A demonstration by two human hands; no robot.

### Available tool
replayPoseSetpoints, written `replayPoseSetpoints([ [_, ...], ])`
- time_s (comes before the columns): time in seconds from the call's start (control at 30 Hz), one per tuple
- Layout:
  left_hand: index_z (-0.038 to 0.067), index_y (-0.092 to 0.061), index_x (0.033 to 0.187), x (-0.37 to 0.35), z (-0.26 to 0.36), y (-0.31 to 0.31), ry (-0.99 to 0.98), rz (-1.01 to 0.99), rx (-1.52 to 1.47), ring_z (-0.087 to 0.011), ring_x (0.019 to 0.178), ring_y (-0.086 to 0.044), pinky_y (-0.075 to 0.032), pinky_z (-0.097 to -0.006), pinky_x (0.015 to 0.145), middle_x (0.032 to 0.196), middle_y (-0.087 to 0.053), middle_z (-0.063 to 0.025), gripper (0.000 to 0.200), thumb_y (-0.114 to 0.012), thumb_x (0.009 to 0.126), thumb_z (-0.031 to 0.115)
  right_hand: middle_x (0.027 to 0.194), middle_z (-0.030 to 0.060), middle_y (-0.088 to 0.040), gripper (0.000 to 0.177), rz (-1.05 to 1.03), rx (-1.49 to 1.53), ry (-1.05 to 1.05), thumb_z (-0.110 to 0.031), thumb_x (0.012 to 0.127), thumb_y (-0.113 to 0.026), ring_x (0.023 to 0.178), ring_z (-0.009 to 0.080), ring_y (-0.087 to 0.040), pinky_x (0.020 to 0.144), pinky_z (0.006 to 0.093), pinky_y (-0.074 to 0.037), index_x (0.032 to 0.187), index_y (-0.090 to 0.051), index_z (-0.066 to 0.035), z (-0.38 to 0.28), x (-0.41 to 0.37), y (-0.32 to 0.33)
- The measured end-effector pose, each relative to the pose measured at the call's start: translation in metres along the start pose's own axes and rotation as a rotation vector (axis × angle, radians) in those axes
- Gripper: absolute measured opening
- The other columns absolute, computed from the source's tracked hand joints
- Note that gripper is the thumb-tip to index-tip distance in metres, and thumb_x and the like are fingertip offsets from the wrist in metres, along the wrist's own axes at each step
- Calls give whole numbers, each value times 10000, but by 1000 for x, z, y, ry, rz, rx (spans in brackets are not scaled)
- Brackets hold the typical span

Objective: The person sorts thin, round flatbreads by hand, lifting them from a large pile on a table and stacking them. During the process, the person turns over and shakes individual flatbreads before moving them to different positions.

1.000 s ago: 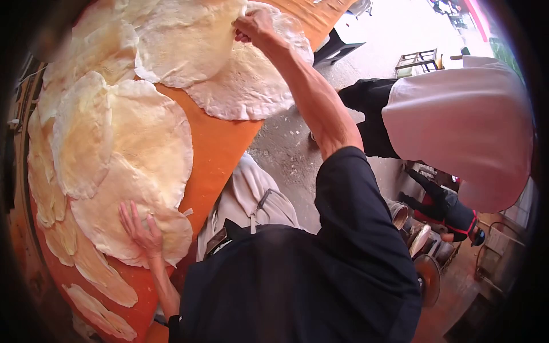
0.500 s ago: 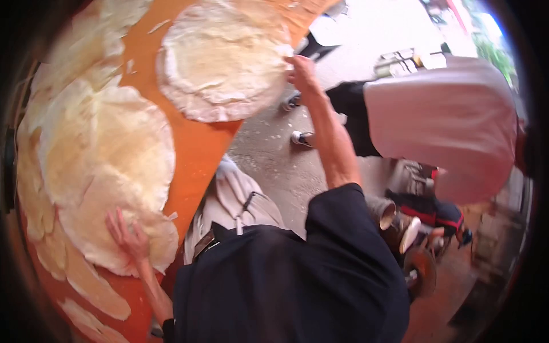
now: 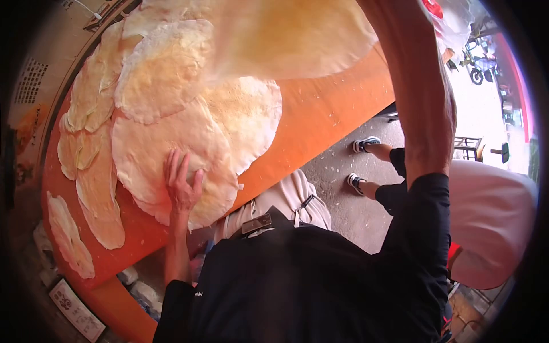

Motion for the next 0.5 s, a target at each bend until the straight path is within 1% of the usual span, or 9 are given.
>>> replayPoseSetpoints([
  [0.07,-3,-599,1224,-8,-5,13,48,84,-92,-406,1270,-471,-344,-518,1086,1306,-541,-227,466,-665,818,215,1059,100,-662,409,57,130,109,33,674,-593,1057,238,-597,952,366,-449,1079,-644,19,-26,31,-13],
  [0.13,-21,-603,1204,-20,-13,26,160,177,-128,-396,1233,-506,-380,-492,1064,1260,-571,-218,437,-666,827,190,1043,109,-670,342,198,46,53,20,736,-582,1006,241,-624,903,361,-477,1071,-650,12,-43,26,-26],
  [0.2,-28,-601,1202,-41,-41,37,336,286,-100,-375,1214,-527,-392,-471,1053,1264,-577,-209,415,-640,859,201,997,99,-676,310,129,276,-309,-33,785,-629,922,208,-649,825,331,-506,1092,-644,9,-40,9,-37],
  [0.27,-23,-551,1289,-71,-86,45,478,350,66,-372,1228,-514,-374,-476,1059,1314,-549,-221,475,-595,916,268,919,71,-681,364,-184,796,-979,-127,821,-735,804,137,-672,718,277,-536,1142,-627,7,-18,-27,-42],
  [0.3,-20,-530,1319,-88,-111,42,525,428,83,-375,1240,-502,-363,-480,1064,1332,-536,-230,502,-574,938,303,891,69,-676,391,-314,802,-1102,-134,830,-726,747,138,-668,669,283,-535,1169,-600,18,-20,-52,-53],
  [0.33,-20,-520,1331,-96,-123,45,666,412,88,-376,1248,-493,-354,-482,1069,1338,-530,-235,517,-547,952,330,862,66,-670,419,-447,805,-1222,-141,840,-716,690,139,-663,621,288,-533,1196,-573,28,-17,-80,-68],
  [0.4,-20,-499,1356,-105,-140,51,941,370,101,-379,1264,-475,-337,-484,1079,1350,-517,-245,551,-494,981,383,862,103,-675,389,-603,724,-1289,-131,839,-693,639,152,-649,570,292,-525,1163,-590,56,19,-135,-105],
  [0.47,-20,-502,1353,-112,-159,38,1007,360,64,-387,1278,-456,-328,-487,1083,1365,-498,-253,573,-444,993,422,822,57,-662,522,-496,570,-1389,-207,824,-717,627,131,-635,563,275,-508,1241,-530,45,73,-161,-146],
  [0.5,-19,-503,1352,-116,-168,29,1039,353,45,-391,1285,-446,-324,-488,1086,1372,-489,-257,587,-419,998,441,843,72,-661,542,-432,532,-1337,-233,823,-725,635,143,-634,574,275,-514,1246,-529,43,107,-169,-169],
])
Point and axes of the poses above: each hand's wrist, its own x-axis towards the middle knuckle, its own y-axis out of the back of the hand, z = x × y, the point moved 1 cm from there along x, towards the middle knuckle
